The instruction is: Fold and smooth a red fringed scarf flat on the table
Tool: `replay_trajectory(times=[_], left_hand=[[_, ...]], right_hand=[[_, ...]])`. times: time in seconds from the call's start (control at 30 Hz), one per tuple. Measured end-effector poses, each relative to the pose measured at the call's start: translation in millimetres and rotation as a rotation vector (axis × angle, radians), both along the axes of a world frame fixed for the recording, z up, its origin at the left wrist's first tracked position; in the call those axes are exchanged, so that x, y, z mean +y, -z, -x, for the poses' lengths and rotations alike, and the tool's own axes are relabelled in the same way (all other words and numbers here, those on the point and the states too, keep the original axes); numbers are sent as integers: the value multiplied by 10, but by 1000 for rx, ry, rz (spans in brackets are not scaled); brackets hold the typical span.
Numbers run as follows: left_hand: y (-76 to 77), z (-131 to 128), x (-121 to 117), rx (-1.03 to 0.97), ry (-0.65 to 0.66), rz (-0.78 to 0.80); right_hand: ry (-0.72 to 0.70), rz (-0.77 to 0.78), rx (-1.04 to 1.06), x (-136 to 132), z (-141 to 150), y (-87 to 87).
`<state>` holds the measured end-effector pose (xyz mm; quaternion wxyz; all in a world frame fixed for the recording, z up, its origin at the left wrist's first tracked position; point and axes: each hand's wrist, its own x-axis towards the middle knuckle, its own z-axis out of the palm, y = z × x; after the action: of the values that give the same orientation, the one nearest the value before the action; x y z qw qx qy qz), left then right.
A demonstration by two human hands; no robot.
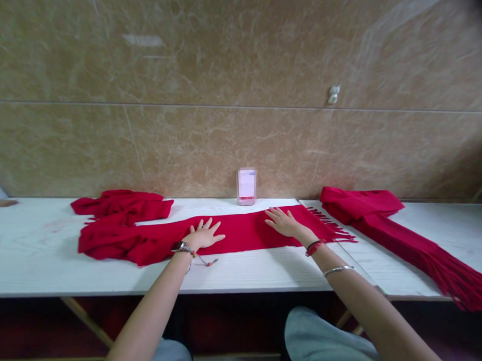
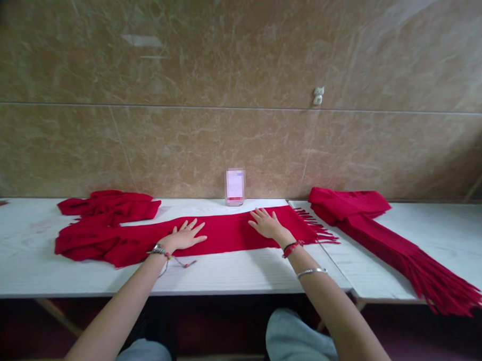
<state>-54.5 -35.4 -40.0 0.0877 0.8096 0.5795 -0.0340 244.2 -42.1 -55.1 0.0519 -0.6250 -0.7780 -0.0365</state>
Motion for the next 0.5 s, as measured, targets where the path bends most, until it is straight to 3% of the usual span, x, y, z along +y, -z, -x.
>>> replay_trajectory(times=[0.17, 0.3, 0.5], left_hand=[[-47, -89, 157, -35, -7, -121], [114, -82, 286, -33, -47, -66], [218, 63, 369, 18, -19, -52]], right_hand=[[-236, -12, 51, 79, 600, -34], [-185, 75, 102, 217, 861, 47], [-121, 99, 95, 291, 800, 176]])
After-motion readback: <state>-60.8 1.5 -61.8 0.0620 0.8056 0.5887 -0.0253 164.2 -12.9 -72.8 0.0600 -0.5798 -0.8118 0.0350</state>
